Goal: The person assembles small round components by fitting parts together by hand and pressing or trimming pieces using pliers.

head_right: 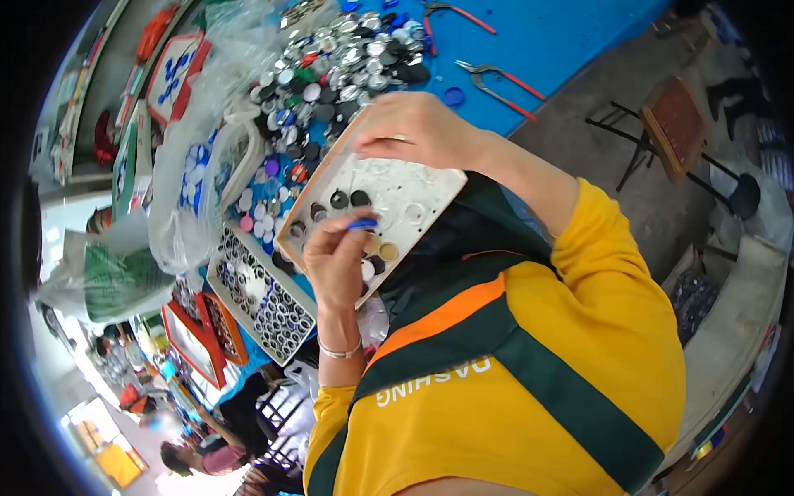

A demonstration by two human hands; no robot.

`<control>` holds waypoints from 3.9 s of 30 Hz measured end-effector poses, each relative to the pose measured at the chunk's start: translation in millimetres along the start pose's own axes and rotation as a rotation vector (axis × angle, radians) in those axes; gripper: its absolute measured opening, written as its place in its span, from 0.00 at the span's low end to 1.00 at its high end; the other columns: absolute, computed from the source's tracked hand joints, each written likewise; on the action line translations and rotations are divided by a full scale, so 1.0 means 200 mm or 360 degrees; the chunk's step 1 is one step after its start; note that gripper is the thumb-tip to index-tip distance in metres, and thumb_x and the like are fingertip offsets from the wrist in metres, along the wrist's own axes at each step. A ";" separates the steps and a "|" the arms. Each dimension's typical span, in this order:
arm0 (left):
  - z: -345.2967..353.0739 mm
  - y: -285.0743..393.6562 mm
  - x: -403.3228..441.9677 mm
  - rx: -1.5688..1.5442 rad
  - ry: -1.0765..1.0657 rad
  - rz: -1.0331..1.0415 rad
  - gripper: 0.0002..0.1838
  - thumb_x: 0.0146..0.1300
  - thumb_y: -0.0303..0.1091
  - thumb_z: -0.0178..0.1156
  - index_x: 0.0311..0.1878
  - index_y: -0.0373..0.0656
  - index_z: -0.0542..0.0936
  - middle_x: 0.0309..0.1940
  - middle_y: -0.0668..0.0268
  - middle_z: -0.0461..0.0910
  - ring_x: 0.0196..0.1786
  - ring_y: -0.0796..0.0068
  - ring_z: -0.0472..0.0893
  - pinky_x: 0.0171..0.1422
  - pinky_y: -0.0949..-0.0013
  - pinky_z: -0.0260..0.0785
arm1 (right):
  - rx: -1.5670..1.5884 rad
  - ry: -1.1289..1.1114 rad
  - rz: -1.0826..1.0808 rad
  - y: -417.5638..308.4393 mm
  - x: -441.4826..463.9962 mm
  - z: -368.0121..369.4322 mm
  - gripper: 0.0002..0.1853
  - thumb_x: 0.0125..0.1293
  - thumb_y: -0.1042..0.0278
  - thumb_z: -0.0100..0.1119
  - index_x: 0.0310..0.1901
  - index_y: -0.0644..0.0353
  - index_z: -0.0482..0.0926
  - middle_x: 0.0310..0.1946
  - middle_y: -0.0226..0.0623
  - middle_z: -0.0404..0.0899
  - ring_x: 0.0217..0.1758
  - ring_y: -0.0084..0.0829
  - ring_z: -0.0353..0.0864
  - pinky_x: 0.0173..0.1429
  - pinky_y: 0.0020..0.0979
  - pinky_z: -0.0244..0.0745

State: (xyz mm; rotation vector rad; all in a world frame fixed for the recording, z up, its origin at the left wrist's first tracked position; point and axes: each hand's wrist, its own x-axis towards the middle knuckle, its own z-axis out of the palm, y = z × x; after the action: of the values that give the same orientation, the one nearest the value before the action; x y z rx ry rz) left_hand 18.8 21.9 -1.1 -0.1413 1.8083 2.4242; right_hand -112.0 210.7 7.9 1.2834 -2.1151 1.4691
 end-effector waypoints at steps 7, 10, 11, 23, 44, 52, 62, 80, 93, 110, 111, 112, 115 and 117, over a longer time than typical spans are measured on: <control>-0.06 0.05 0.11 -0.0822 0.0343 0.0080 0.08 0.60 0.18 0.54 0.41 0.39 0.74 0.42 0.57 0.79 0.42 0.65 0.80 0.38 0.76 0.73 | -0.0108 -0.0254 0.0146 -0.08 -0.21 0.08 0.04 0.56 0.71 0.61 0.34 0.58 0.79 0.24 0.36 0.70 0.31 0.38 0.70 0.35 0.34 0.67; -0.01 0.04 0.06 0.0022 0.0331 -0.0097 0.06 0.60 0.17 0.54 0.36 0.39 0.71 0.38 0.59 0.79 0.39 0.71 0.80 0.38 0.77 0.71 | -0.0235 -0.0090 -0.0043 -0.05 -0.04 -0.03 0.05 0.53 0.77 0.62 0.34 0.61 0.79 0.24 0.35 0.71 0.31 0.36 0.71 0.48 0.38 0.68; 0.02 0.02 0.04 0.0230 0.0233 -0.0165 0.06 0.59 0.17 0.54 0.35 0.39 0.70 0.37 0.59 0.79 0.38 0.72 0.79 0.38 0.78 0.70 | -0.0156 -0.0041 -0.0177 -0.05 0.01 0.00 0.06 0.53 0.76 0.62 0.34 0.61 0.79 0.25 0.35 0.72 0.32 0.36 0.71 0.48 0.37 0.68; -0.06 -0.09 -0.01 -0.0164 0.0117 0.0248 0.07 0.56 0.15 0.55 0.37 0.36 0.75 0.52 0.54 0.75 0.51 0.67 0.77 0.42 0.74 0.75 | 0.0080 -0.0159 0.0341 -0.08 -0.08 0.09 0.07 0.55 0.70 0.63 0.35 0.59 0.81 0.27 0.36 0.79 0.32 0.34 0.77 0.38 0.31 0.71; 0.03 0.00 -0.03 0.0102 0.0170 -0.0148 0.08 0.58 0.20 0.59 0.41 0.33 0.74 0.33 0.65 0.80 0.34 0.84 0.77 0.37 0.80 0.70 | 0.0459 -0.0268 0.0622 -0.22 -0.14 0.16 0.05 0.54 0.78 0.63 0.33 0.63 0.78 0.27 0.34 0.78 0.29 0.26 0.78 0.34 0.23 0.71; 0.05 -0.01 -0.02 0.0129 0.0183 -0.0189 0.09 0.58 0.20 0.58 0.43 0.31 0.74 0.32 0.62 0.80 0.30 0.82 0.77 0.35 0.81 0.68 | 0.0372 -0.0341 0.0563 -0.19 -0.16 0.17 0.04 0.56 0.74 0.63 0.32 0.63 0.79 0.25 0.33 0.78 0.28 0.25 0.77 0.31 0.24 0.69; 0.05 -0.07 -0.04 -0.0014 0.0130 -0.0346 0.10 0.57 0.19 0.58 0.43 0.32 0.74 0.34 0.63 0.80 0.34 0.82 0.77 0.38 0.79 0.71 | 0.1052 -0.0544 0.1431 -0.14 -0.19 0.17 0.11 0.61 0.65 0.60 0.28 0.65 0.79 0.18 0.25 0.71 0.22 0.14 0.66 0.27 0.18 0.62; 0.09 -0.11 0.00 0.0222 0.0040 -0.0015 0.12 0.58 0.15 0.56 0.46 0.33 0.76 0.39 0.61 0.80 0.45 0.76 0.79 0.51 0.74 0.73 | 0.0606 -0.0238 0.1338 -0.03 -0.25 0.11 0.07 0.64 0.69 0.55 0.33 0.63 0.78 0.27 0.25 0.76 0.31 0.15 0.72 0.35 0.19 0.68; 0.07 -0.14 0.00 -0.0085 0.0306 -0.0068 0.11 0.57 0.17 0.57 0.44 0.31 0.76 0.39 0.57 0.79 0.42 0.65 0.82 0.48 0.67 0.78 | -0.1088 -0.0074 0.0466 0.50 -0.39 -0.16 0.13 0.58 0.73 0.57 0.46 0.59 0.77 0.37 0.36 0.79 0.38 0.30 0.78 0.42 0.27 0.73; 0.05 -0.13 -0.05 -0.0226 0.0633 0.0193 0.15 0.57 0.16 0.59 0.49 0.32 0.78 0.40 0.62 0.81 0.42 0.79 0.78 0.48 0.78 0.70 | 0.1159 0.0165 0.1109 -0.31 -0.21 0.32 0.11 0.62 0.76 0.57 0.46 0.66 0.78 0.39 0.33 0.73 0.32 0.20 0.79 0.35 0.18 0.75; 0.05 -0.13 -0.06 -0.0223 0.0632 0.0208 0.15 0.57 0.16 0.59 0.49 0.32 0.78 0.40 0.62 0.81 0.42 0.80 0.78 0.48 0.78 0.70 | 0.1166 0.0160 0.1127 -0.31 -0.21 0.32 0.11 0.62 0.76 0.57 0.46 0.66 0.78 0.39 0.33 0.73 0.32 0.21 0.80 0.35 0.18 0.76; 0.04 -0.13 -0.06 -0.0202 0.0630 0.0206 0.15 0.57 0.16 0.59 0.49 0.32 0.78 0.41 0.62 0.80 0.42 0.79 0.78 0.48 0.78 0.70 | 0.1172 0.0154 0.1143 -0.31 -0.21 0.33 0.11 0.62 0.76 0.57 0.46 0.66 0.78 0.39 0.33 0.73 0.32 0.21 0.80 0.36 0.18 0.76; 0.04 -0.12 -0.07 -0.0156 0.0626 0.0218 0.15 0.57 0.16 0.59 0.49 0.32 0.77 0.42 0.61 0.80 0.43 0.77 0.79 0.50 0.76 0.71 | 0.1213 0.0170 0.1159 -0.32 -0.22 0.34 0.11 0.63 0.76 0.56 0.46 0.65 0.78 0.39 0.33 0.73 0.33 0.23 0.81 0.36 0.18 0.77; 0.04 -0.13 -0.07 -0.0149 0.0624 0.0252 0.15 0.57 0.16 0.59 0.49 0.32 0.77 0.43 0.58 0.80 0.44 0.74 0.79 0.52 0.74 0.72 | 0.1218 0.0167 0.1156 -0.31 -0.22 0.34 0.11 0.63 0.75 0.56 0.47 0.66 0.77 0.39 0.33 0.73 0.33 0.23 0.81 0.36 0.19 0.77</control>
State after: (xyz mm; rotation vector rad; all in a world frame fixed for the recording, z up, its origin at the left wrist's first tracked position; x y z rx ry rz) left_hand 36.8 36.6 -20.3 -0.5366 1.9155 2.7487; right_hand -20.6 168.3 -12.1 0.5439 -2.1136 2.7579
